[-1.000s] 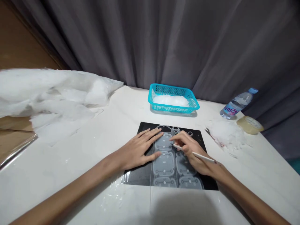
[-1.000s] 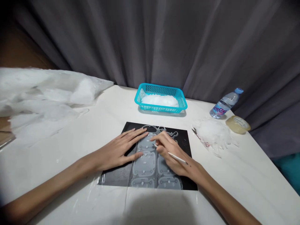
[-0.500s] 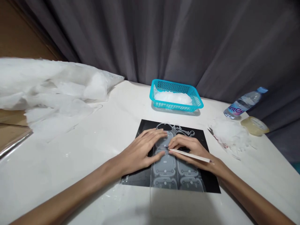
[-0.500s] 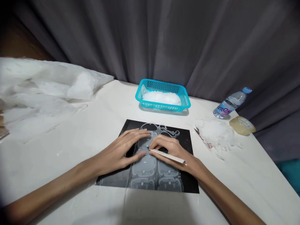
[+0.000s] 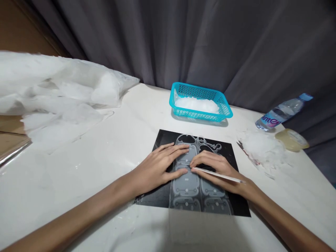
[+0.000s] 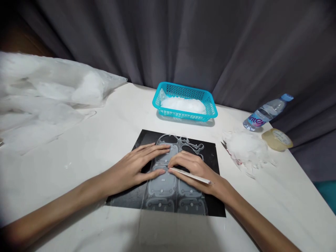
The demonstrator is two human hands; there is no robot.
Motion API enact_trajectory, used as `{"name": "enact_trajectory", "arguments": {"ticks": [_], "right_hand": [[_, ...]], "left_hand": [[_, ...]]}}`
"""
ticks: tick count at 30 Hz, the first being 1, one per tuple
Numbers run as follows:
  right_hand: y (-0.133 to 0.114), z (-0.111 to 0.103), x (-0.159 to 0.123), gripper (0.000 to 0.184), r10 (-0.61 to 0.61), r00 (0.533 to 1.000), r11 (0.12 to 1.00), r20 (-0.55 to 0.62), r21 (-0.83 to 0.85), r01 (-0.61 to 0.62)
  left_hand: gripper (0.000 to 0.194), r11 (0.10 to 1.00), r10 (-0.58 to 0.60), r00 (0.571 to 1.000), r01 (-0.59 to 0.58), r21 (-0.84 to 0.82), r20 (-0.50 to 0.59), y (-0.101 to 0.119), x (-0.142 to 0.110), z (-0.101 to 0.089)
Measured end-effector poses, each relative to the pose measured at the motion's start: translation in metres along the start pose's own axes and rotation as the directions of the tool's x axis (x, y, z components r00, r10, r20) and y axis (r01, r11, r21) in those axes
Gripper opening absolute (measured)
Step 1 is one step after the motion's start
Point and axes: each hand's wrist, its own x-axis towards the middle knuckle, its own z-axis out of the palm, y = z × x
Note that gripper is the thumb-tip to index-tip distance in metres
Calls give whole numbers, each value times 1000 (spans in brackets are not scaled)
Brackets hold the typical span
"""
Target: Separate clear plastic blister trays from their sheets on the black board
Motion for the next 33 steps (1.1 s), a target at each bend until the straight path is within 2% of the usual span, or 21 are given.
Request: {"name": "enact_trajectory", "arguments": {"ticks": [7, 13, 19, 26, 31, 33], "right_hand": [[-2, 0, 1, 12, -38, 999, 998, 26, -52, 39], [-3, 2, 4, 14, -115, 992, 980, 51, -156, 121], [4, 9, -2, 17, -201, 978, 873, 59, -443, 206], [8, 15, -2, 13, -266, 964, 824, 26, -513, 241], [8, 19, 0, 25, -231, 971, 764, 60, -607, 219], [7, 18, -1, 30, -221, 972, 741, 84, -633, 223]], "left_hand": [[60, 1000, 6, 1000, -6, -7, -18, -1, 1, 1], [60, 1000, 16, 999, -16, -6, -34, -2, 2, 2], [59, 999, 40, 999, -39, 34, -31, 1, -1, 6], [61, 998, 55, 998, -55, 25, 1, 0, -1, 5], [57, 997, 75, 997, -75, 0, -35, 2, -1, 2], [61, 999, 20, 992, -15, 42, -127, 4, -3, 1]]}}
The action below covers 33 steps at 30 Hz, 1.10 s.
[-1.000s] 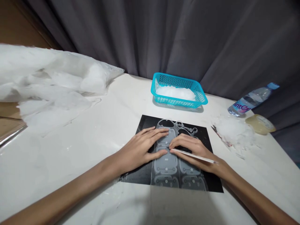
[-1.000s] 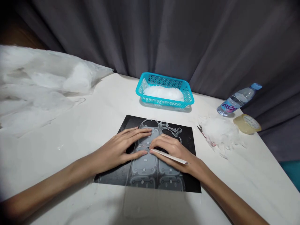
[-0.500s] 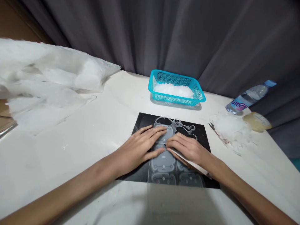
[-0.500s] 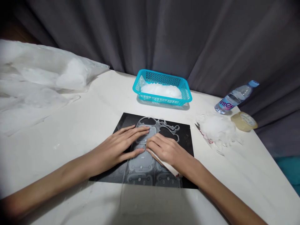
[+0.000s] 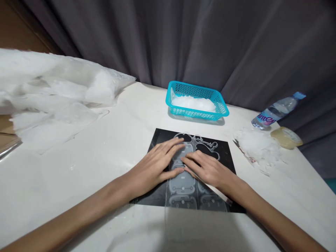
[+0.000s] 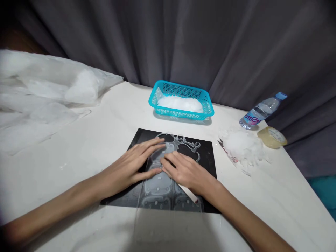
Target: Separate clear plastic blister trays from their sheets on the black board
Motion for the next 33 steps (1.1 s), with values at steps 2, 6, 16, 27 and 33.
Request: {"name": "enact_trajectory", "arguments": {"ticks": [2, 6, 16, 27, 33], "right_hand": [[0, -2, 0, 30, -17, 1000, 999, -12, -41, 16], [-3, -2, 4, 24, -31, 992, 996, -120, -81, 21], [55, -25, 4, 15, 601, 715, 799, -358, 292, -526], [26, -69, 22, 18, 408, 908, 752, 96, 529, -394], [26, -90, 20, 18, 491, 858, 690, 149, 534, -487]], "left_hand": [[64, 988, -126, 981, 138, 71, -147, 2, -3, 1], [52, 953, -296, 935, 303, 8, -197, 7, -8, 7], [50, 928, -306, 949, 314, -202, 71, 5, 0, 2], [65, 973, -149, 956, 95, -212, -253, 3, 10, -1], [27, 848, -240, 968, 172, -501, -74, 9, 25, -5]]}}
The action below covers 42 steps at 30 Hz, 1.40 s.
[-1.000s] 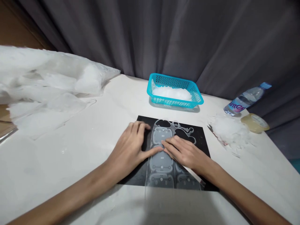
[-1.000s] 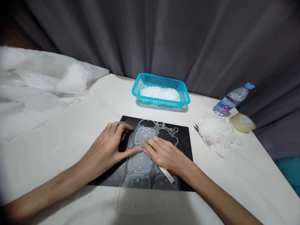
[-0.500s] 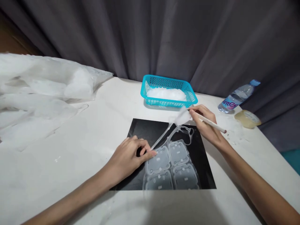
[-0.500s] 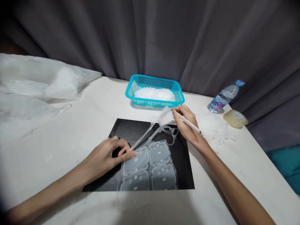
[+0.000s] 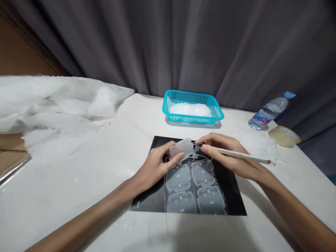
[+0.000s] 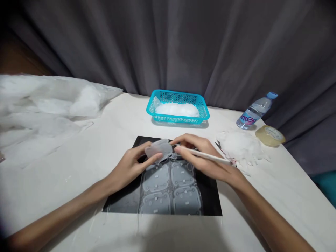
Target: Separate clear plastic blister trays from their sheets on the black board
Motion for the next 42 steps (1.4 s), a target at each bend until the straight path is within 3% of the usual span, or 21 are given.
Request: {"name": "enact_trajectory", "arguments": {"ticks": [2, 5, 7, 9, 10, 12, 13, 15, 19, 22, 26, 28, 30, 32, 34, 37, 42], "right_hand": [[11, -12, -5, 15, 1, 1000, 979, -11, -205, -3], [34, -24, -16, 15, 102, 988, 807, 113, -591, -16], [44, -24, -22, 26, 209, 964, 688, 161, -725, -28], [43, -18, -25, 37, 224, 964, 625, 144, -780, -29], [38, -14, -24, 36, 190, 975, 628, 116, -777, -30], [22, 0, -21, 19, 88, 995, 729, 51, -684, -29], [13, 9, -18, 7, 36, 999, 823, 27, -568, -15], [-1, 31, -13, 13, 13, 1000, 965, 19, -262, -8], [-2, 69, -5, 11, 70, 996, 990, -51, 127, -63], [8, 80, -3, 10, 101, 993, 946, -57, 314, -78], [14, 77, -4, 12, 40, 999, 962, -35, 272, -29], [18, 75, -4, 13, -24, 1000, 983, -1, 182, 24], [25, 78, -4, 16, -80, 997, 996, -24, 30, 81], [33, 84, -4, 17, -108, 988, 985, -110, -144, 91], [38, 89, -3, 17, -119, 978, 965, -173, -251, 73], [38, 89, -3, 16, -106, 983, 974, -152, -214, 72], [27, 71, -2, 3, -15, 991, 999, -136, 34, 20]], "left_hand": [[30, 976, -122, 992, 122, -178, 8, 1, 1, -3], [31, 907, -215, 976, 215, -361, 43, 0, 1, -7], [31, 862, -264, 962, 265, -433, 64, -1, 1, -8], [31, 808, -299, 949, 310, -500, 104, -1, 1, -8], [32, 783, -311, 941, 332, -526, 130, -1, 1, -7], [34, 751, -331, 929, 365, -550, 165, 0, 0, -6], [34, 749, -337, 927, 371, -550, 166, 0, 0, -6], [35, 759, -330, 933, 352, -547, 143, 1, -1, -6], [45, 765, -297, 949, 305, -568, 109, 3, -1, -7], [49, 798, -283, 954, 291, -529, 97, 3, -1, -7], [43, 844, -249, 960, 279, -457, 127, 1, -1, -9], [40, 866, -227, 953, 292, -406, 200, 2, -1, -16], [37, 874, -214, 908, 343, -346, 360, 4, -3, -28], [32, 875, -209, 831, 394, -280, 515, 7, -5, -40], [32, 895, -230, 794, 399, -198, 562, 8, -8, -50], [34, 920, -255, 814, 370, -128, 521, 5, -11, -54], [33, 951, -184, 885, 269, -149, 427, -1, -9, -42]]}}
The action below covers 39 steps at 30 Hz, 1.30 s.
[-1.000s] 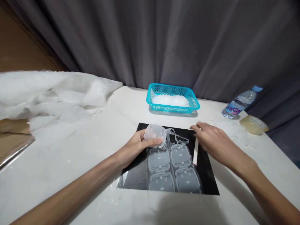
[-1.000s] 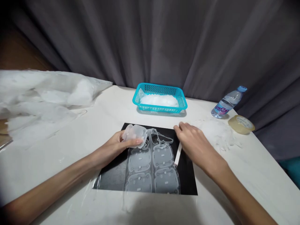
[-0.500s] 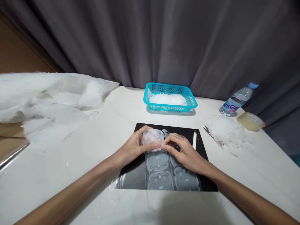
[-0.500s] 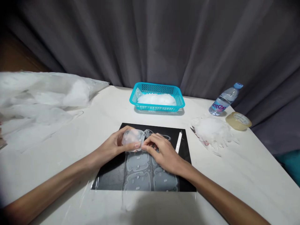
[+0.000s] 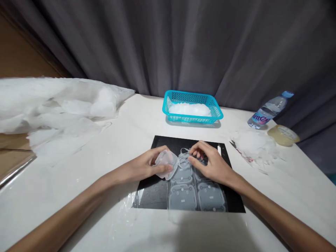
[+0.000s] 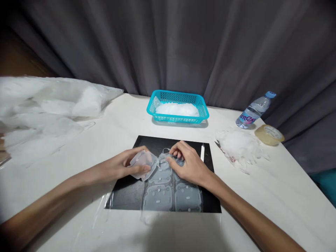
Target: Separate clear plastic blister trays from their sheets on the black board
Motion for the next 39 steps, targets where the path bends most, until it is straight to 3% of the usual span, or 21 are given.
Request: {"name": "enact_trajectory", "arguments": {"ticks": [2, 5, 7, 10, 13, 17, 19, 20, 21, 22, 23, 24, 26, 27, 29, 31, 33, 36, 39], "right_hand": [[-4, -2, 1, 14, -25, 999, 1000, -28, 8, 25], [-6, 3, 1, 27, -92, 994, 996, 62, 21, 91], [-4, 8, 0, 20, -97, 989, 994, 111, 53, 91], [-1, 12, -1, 12, -112, 989, 992, 93, 64, 107], [-1, 11, -1, 10, -161, 983, 987, 83, 40, 158], [-2, 9, -3, 16, -238, 962, 959, 133, -124, 254], [-3, 10, -6, 21, -320, 930, 896, 180, -262, 359], [-4, 11, -8, 23, -362, 911, 857, 197, -314, 408], [-5, 12, -10, 24, -392, 898, 831, 199, -342, 439], [-5, 13, -11, 24, -404, 896, 826, 182, -347, 443], [-5, 14, -11, 23, -385, 912, 850, 144, -331, 411], [-4, 14, -10, 22, -331, 940, 893, 82, -294, 340], [-1, 14, -7, 17, -149, 987, 973, -66, -187, 134], [2, 13, -4, 15, -54, 989, 990, -141, -138, 35], [6, 10, 0, 17, 61, 958, 992, -281, -87, -88], [5, 7, 2, 20, 58, 932, 993, -357, -78, -92], [-2, 6, 0, 19, 20, 951, 999, -309, -31, -31], [-15, 6, -6, 12, -45, 989, 997, -142, 51, 53], [-21, 8, -9, 6, -91, 992, 992, -83, 75, 98]], "left_hand": [[33, 998, 46, 999, -45, 47, -26, 0, 2, 2], [34, 991, 96, 994, -90, 101, -54, -1, 4, 4], [35, 989, 100, 991, -89, 119, -84, -2, 5, 6], [39, 987, 86, 980, -59, 149, -178, -3, 7, 12], [31, 978, 114, 962, -64, 199, -248, -2, 9, 21], [25, 972, 134, 959, -78, 221, -251, -2, 10, 25], [26, 991, 103, 899, -55, 125, -426, -4, 12, 19], [27, 997, 74, 836, -50, 59, -544, -5, 12, 14], [28, 998, 26, 736, -61, -27, -676, -6, 13, 9], [28, 995, 0, 697, -70, -68, -717, -6, 13, 4], [29, 994, -12, 707, -71, -89, -707, -6, 13, 1], [31, 991, -13, 755, -77, -109, -656, -5, 12, 0], [32, 983, 9, 905, -85, -161, -426, -1, 9, 5], [31, 981, 27, 952, -84, -176, -305, 1, 7, 10], [30, 978, 55, 973, -98, -186, -223, 5, 4, 19], [29, 977, 67, 970, -111, -181, -233, 8, 2, 24], [29, 978, 61, 972, -104, -182, -227, 8, 1, 26], [30, 977, 57, 979, -95, -190, -194, 7, 0, 26], [29, 978, 83, 979, -115, -173, -184, 6, -1, 28]]}}
